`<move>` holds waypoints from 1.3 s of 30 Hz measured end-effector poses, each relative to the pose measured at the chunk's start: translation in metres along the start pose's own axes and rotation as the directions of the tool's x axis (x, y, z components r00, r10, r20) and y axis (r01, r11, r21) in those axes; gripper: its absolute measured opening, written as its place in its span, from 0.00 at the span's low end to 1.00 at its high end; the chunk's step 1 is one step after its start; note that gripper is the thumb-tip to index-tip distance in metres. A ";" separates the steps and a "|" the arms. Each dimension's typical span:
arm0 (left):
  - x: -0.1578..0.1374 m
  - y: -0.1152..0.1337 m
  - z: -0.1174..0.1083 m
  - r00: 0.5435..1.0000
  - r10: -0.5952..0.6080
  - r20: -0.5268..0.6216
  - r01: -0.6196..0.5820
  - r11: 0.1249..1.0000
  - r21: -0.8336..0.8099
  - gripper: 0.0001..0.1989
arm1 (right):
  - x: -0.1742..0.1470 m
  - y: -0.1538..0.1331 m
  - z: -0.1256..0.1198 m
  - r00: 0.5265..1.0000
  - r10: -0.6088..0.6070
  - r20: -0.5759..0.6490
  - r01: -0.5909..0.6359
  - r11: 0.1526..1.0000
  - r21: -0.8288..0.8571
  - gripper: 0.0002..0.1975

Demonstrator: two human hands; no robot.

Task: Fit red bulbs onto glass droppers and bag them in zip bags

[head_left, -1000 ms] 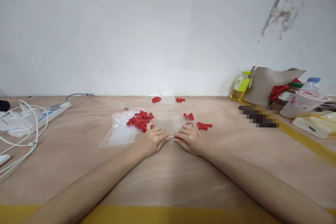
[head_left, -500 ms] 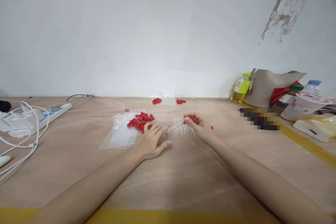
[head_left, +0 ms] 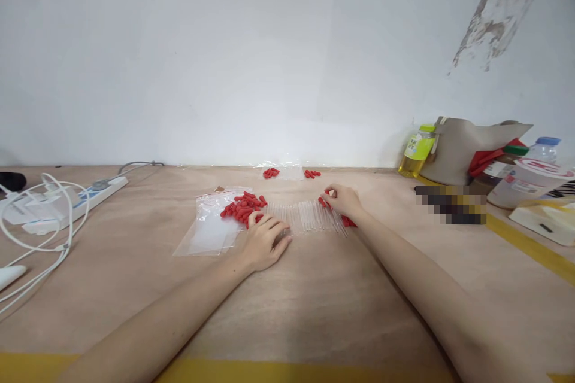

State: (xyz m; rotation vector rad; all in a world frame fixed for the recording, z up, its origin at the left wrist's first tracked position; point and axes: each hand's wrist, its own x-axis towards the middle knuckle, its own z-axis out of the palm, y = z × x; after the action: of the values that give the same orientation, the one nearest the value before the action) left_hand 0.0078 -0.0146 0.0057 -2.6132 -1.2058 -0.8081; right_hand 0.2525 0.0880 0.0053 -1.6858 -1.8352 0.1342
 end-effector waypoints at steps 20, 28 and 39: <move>0.025 -0.020 0.008 0.982 -0.174 -0.072 0.185 0.963 0.193 0.06 | -0.028 0.043 -0.068 0.790 0.311 0.528 -0.455 0.875 0.165 0.09; 0.055 0.000 0.035 0.940 -0.339 -0.041 0.341 0.928 0.149 0.15 | -0.024 0.044 -0.067 0.816 0.333 0.473 -0.460 0.869 0.181 0.06; 0.092 0.009 0.047 0.783 -0.614 0.098 0.585 0.781 0.221 0.17 | -0.022 0.024 -0.042 0.953 0.241 0.182 -0.282 0.925 0.254 0.06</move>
State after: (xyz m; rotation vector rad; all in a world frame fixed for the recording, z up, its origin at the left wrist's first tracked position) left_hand 0.0825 0.0571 0.0155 -2.1778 -2.1158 -0.5227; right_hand 0.2941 0.0578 0.0192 -1.7469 -1.5934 0.6166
